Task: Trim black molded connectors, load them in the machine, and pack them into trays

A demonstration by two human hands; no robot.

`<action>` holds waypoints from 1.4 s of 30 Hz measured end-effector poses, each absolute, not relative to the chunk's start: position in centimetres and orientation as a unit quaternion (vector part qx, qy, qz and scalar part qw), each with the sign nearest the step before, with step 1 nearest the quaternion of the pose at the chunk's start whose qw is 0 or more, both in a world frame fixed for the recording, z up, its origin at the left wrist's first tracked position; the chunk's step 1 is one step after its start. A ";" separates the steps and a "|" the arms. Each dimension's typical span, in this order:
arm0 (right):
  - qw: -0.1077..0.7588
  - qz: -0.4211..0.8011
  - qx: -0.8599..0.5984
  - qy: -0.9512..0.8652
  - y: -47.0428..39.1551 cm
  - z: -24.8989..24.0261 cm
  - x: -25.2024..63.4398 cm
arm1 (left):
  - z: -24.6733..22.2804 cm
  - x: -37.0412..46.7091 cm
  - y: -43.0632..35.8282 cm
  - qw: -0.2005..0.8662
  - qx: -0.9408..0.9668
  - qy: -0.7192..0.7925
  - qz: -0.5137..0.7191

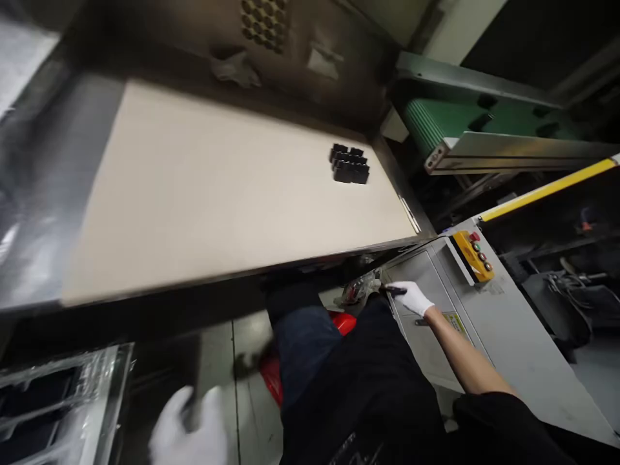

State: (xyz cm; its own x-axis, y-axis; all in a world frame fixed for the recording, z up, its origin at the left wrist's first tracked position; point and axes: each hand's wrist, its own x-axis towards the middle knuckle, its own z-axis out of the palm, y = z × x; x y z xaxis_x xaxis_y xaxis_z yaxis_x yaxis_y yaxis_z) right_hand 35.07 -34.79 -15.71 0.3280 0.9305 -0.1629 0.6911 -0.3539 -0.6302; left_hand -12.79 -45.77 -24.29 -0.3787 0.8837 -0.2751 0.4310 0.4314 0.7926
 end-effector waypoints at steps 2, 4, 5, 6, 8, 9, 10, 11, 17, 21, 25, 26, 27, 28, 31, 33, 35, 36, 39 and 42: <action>0.382 0.249 -0.757 -0.468 -33.6 -15.7 36.6 | -23.7 -8.9 -46.2 0.347 0.429 0.768 0.326; 0.520 0.209 -0.726 -0.399 -31.9 -16.1 37.7 | -22.5 -6.6 -44.8 0.339 0.498 0.723 0.337; 0.575 0.187 -0.710 -0.361 -30.9 -16.5 38.1 | -21.6 -5.9 -43.7 0.327 0.534 0.698 0.347; 0.619 0.169 -0.695 -0.326 -30.0 -17.1 38.2 | -20.5 -5.6 -42.4 0.312 0.562 0.678 0.357; 0.675 0.144 -0.673 -0.268 -28.7 -18.5 37.9 | -17.7 -5.5 -40.0 0.286 0.601 0.640 0.384; 0.690 0.138 -0.667 -0.246 -28.2 -19.2 37.6 | -16.2 -5.6 -39.0 0.275 0.614 0.623 0.398; 0.698 0.134 -0.665 -0.228 -27.9 -19.9 37.3 | -14.7 -5.6 -38.2 0.264 0.623 0.610 0.411; 0.701 0.131 -0.667 -0.215 -27.7 -20.4 37.1 | -13.1 -5.6 -37.7 0.253 0.628 0.602 0.423; 0.612 0.143 -0.741 -0.236 -26.6 -20.3 37.5 | -6.2 -3.4 -31.1 0.188 0.643 0.583 0.461; 0.494 0.200 -0.788 -0.309 -28.3 -19.9 36.8 | -3.6 -0.4 -18.8 0.213 0.662 0.551 0.462; 0.392 0.266 -0.802 -0.365 -34.3 -17.3 35.4 | -3.1 3.1 -5.5 0.325 0.654 0.476 0.491; 0.363 0.289 -0.794 -0.392 -35.9 -15.9 35.1 | -3.4 3.9 -3.0 0.354 0.646 0.464 0.492; 0.330 0.308 -0.779 -0.435 -37.0 -14.0 34.7 | -3.8 4.5 -1.0 0.382 0.638 0.457 0.489; 0.315 0.304 -0.762 -0.477 -37.5 -11.9 34.2 | -4.4 5.0 0.5 0.408 0.628 0.453 0.484; 0.376 0.206 -0.683 -0.592 -33.4 -5.5 32.0 | -6.3 5.9 2.3 0.463 0.588 0.449 0.488; 0.444 0.152 -0.615 -0.634 -25.7 -2.7 30.0 | -7.2 6.0 2.3 0.473 0.569 0.444 0.506; 0.479 0.154 -0.556 -0.662 -16.1 -1.6 27.8 | -7.5 6.0 2.3 0.470 0.570 0.438 0.511; 0.474 0.179 -0.556 -0.659 -11.4 -1.6 26.8 | -7.5 6.0 2.3 0.467 0.579 0.437 0.507; 0.400 0.281 -0.574 -0.657 -1.0 -2.7 23.9 | -6.9 6.1 2.4 0.436 0.625 0.440 0.476; 0.356 0.318 -0.559 -0.678 1.9 -4.1 22.5 | -6.5 6.5 1.6 0.405 0.647 0.463 0.450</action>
